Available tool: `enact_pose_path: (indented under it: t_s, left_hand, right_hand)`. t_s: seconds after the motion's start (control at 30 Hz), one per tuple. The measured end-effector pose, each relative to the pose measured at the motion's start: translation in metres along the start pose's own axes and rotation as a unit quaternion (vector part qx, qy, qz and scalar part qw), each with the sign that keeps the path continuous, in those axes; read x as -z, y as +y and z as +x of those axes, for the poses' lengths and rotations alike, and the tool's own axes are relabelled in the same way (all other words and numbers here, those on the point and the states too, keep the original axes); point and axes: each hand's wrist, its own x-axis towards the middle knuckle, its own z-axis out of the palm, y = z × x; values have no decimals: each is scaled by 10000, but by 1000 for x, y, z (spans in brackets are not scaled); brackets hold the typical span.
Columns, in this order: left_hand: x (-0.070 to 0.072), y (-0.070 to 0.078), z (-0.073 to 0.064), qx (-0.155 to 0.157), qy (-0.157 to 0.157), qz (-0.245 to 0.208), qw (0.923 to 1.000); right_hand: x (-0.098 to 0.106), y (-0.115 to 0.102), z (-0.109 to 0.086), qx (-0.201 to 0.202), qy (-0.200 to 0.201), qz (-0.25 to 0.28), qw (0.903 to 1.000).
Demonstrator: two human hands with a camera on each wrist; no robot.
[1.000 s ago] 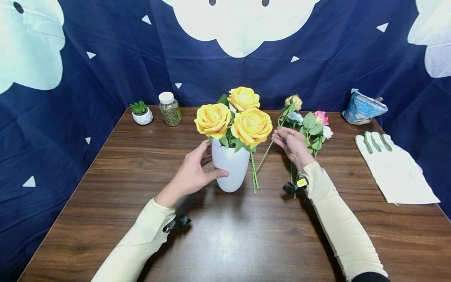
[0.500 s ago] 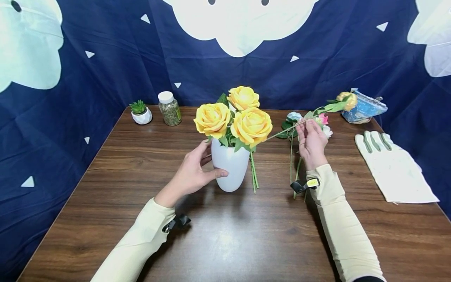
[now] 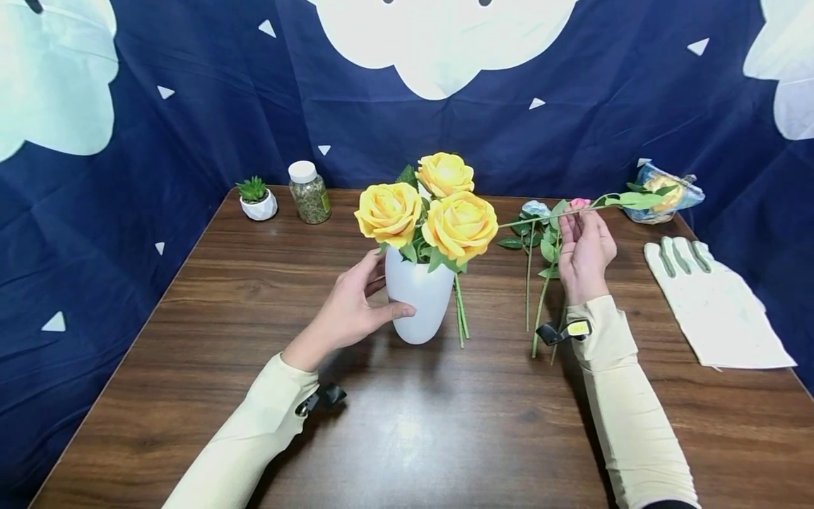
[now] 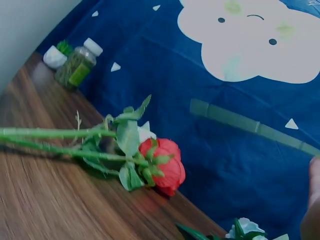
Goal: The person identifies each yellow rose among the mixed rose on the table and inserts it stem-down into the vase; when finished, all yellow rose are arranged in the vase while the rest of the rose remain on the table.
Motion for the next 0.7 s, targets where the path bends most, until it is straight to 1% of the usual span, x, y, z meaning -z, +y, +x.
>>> enact_pose_path:
  t_s: [0.13, 0.3, 0.43, 0.6, 0.7]
  left_hand:
    - [0, 0, 0, 10, -7, 14, 10000]
    - [1, 0, 0, -5, 6, -6, 10000]
    - [1, 0, -1, 21, 1, -2, 10000]
    - [1, 0, -1, 53, 4, -24, 10000]
    - [1, 0, -1, 60, 10, -27, 10000]
  right_hand:
    - [-2, 0, 0, 288, -202, -118, 9993]
    - [-12, -5, -8, 342, -431, 19, 9985]
    - [-26, -15, -24, 364, -560, 188, 9976]
    - [-43, -31, -50, 504, -818, 385, 9946]
    - [-51, -41, -66, 519, -1005, 508, 9923]
